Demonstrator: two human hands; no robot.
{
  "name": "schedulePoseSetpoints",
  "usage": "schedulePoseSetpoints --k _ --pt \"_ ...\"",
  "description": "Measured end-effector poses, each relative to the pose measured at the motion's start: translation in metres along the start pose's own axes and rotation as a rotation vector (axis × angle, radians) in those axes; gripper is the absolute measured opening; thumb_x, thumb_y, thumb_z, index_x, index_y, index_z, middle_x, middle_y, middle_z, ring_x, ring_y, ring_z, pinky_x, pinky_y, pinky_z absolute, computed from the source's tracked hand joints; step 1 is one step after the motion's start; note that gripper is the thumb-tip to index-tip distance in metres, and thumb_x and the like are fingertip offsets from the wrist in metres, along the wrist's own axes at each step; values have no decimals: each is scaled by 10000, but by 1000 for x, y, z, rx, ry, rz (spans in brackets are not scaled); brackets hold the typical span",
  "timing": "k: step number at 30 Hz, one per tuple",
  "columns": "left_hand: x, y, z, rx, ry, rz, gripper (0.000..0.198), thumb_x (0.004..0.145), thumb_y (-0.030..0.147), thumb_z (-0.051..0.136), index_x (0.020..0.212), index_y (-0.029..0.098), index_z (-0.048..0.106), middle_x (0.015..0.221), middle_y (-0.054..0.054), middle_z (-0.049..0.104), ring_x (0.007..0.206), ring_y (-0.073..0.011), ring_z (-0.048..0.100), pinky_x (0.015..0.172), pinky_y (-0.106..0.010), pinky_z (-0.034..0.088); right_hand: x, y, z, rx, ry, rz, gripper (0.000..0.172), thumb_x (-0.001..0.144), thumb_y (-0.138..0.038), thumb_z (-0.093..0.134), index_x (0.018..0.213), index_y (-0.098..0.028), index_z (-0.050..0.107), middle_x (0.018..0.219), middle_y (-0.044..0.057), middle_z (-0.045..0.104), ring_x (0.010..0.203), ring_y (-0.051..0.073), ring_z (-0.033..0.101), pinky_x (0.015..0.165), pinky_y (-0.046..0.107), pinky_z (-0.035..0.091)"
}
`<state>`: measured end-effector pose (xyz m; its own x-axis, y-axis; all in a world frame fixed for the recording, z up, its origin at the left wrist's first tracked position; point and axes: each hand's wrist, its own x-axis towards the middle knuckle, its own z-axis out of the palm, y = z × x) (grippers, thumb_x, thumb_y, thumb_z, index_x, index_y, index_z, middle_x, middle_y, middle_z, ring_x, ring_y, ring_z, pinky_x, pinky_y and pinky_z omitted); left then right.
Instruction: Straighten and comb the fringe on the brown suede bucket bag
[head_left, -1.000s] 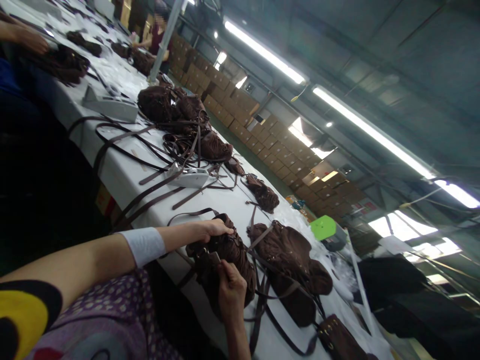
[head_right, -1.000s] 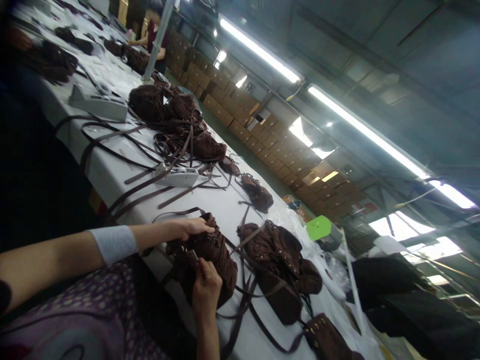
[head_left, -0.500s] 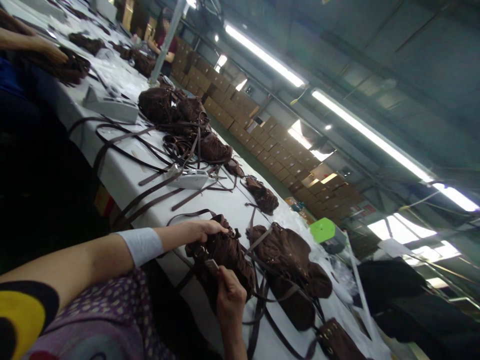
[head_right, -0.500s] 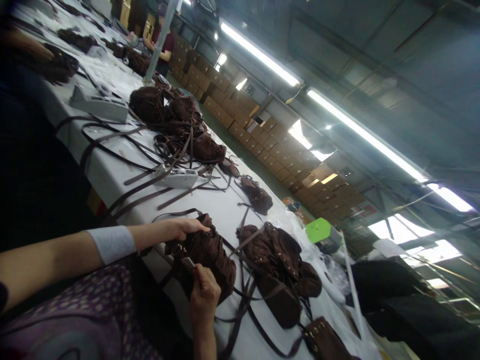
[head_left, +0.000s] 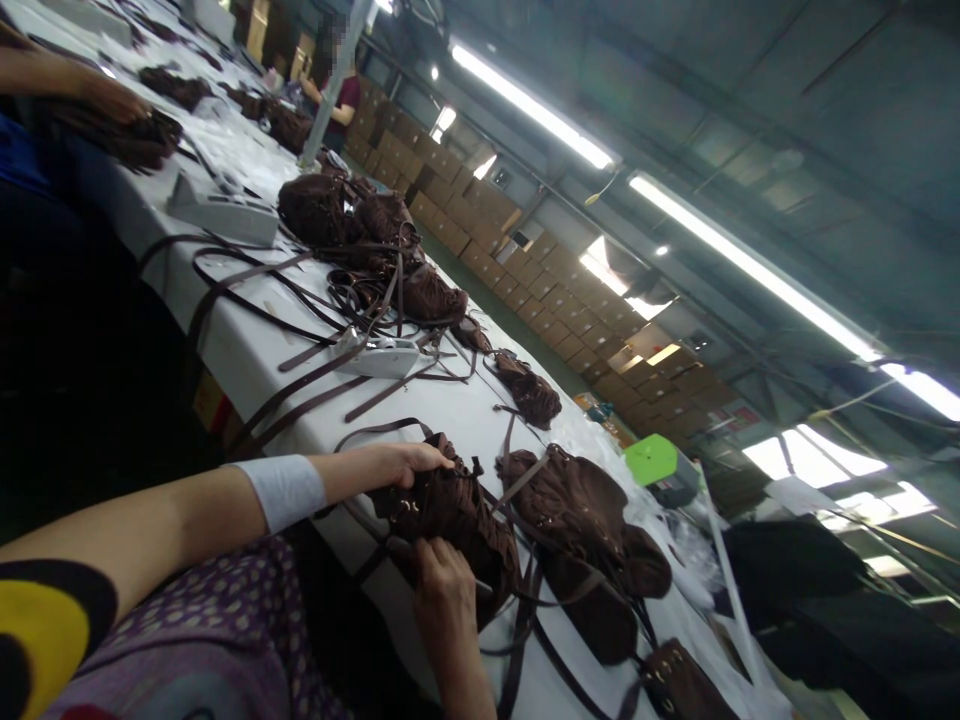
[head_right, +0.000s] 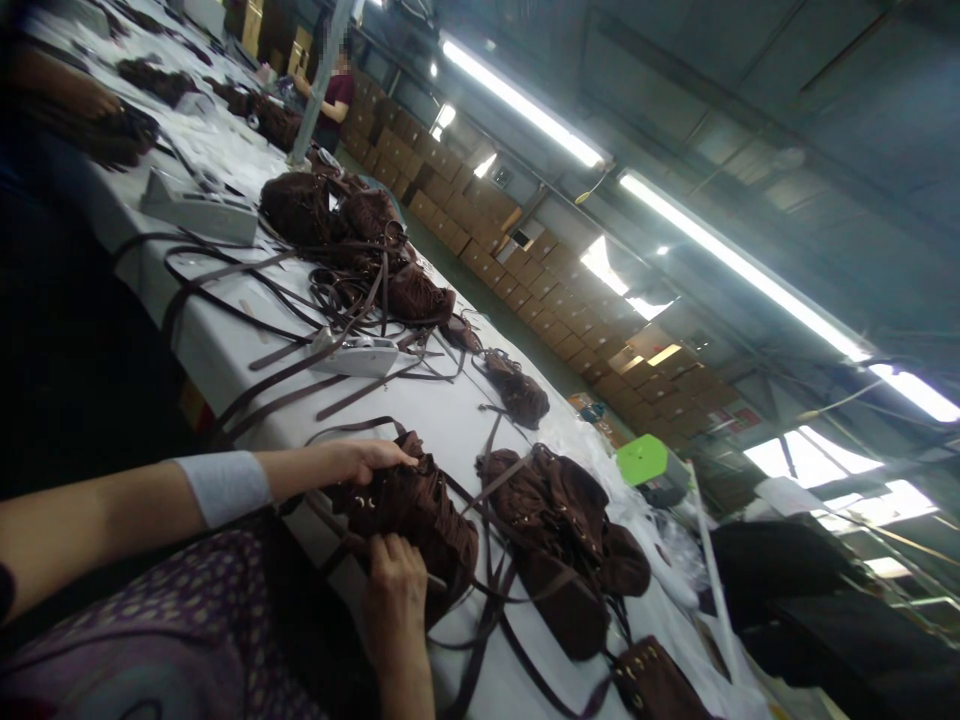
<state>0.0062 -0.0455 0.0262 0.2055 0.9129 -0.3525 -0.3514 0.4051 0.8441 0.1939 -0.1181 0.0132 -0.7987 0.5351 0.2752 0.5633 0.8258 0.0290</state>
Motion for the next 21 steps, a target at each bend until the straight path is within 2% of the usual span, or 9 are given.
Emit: schedulePoseSetpoints --k 3,7,10,14,18,21 --pt "-7 -3 5 27 40 2 299 644 435 760 678 160 649 695 -96 706 605 -237 637 570 -325 496 -5 -8 9 -15 -69 80 258 736 19 486 823 -198 597 782 34 620 720 197 563 640 283 357" --pt "-12 -12 17 123 128 229 308 514 354 846 651 141 670 639 -62 684 535 -186 585 501 -262 437 -23 -22 25 -3 -45 114 313 717 28 462 883 -204 593 777 37 623 715 216 577 636 298 348" --pt "-6 -19 29 75 241 348 283 567 355 815 631 127 659 562 -31 630 493 -155 542 470 -245 411 -35 -36 30 62 34 132 308 766 11 415 916 -201 582 753 37 615 683 211 579 609 299 339" --pt "12 -26 42 13 364 397 269 633 343 771 718 114 660 602 -12 619 529 -134 547 500 -225 424 -42 -52 21 114 133 109 249 840 -46 386 897 -208 566 702 22 594 628 195 569 582 295 328" --pt "26 -38 52 -20 428 442 224 649 310 749 707 112 662 624 -19 629 562 -139 567 528 -224 438 -46 -56 15 108 192 73 224 845 -63 375 821 -209 543 647 15 573 565 184 557 538 290 308" --pt "34 -49 56 -16 470 467 176 653 277 735 673 117 665 650 -28 649 611 -155 594 578 -233 455 -53 -58 20 119 251 88 234 873 -91 349 807 -207 541 615 14 558 539 174 557 522 285 318"
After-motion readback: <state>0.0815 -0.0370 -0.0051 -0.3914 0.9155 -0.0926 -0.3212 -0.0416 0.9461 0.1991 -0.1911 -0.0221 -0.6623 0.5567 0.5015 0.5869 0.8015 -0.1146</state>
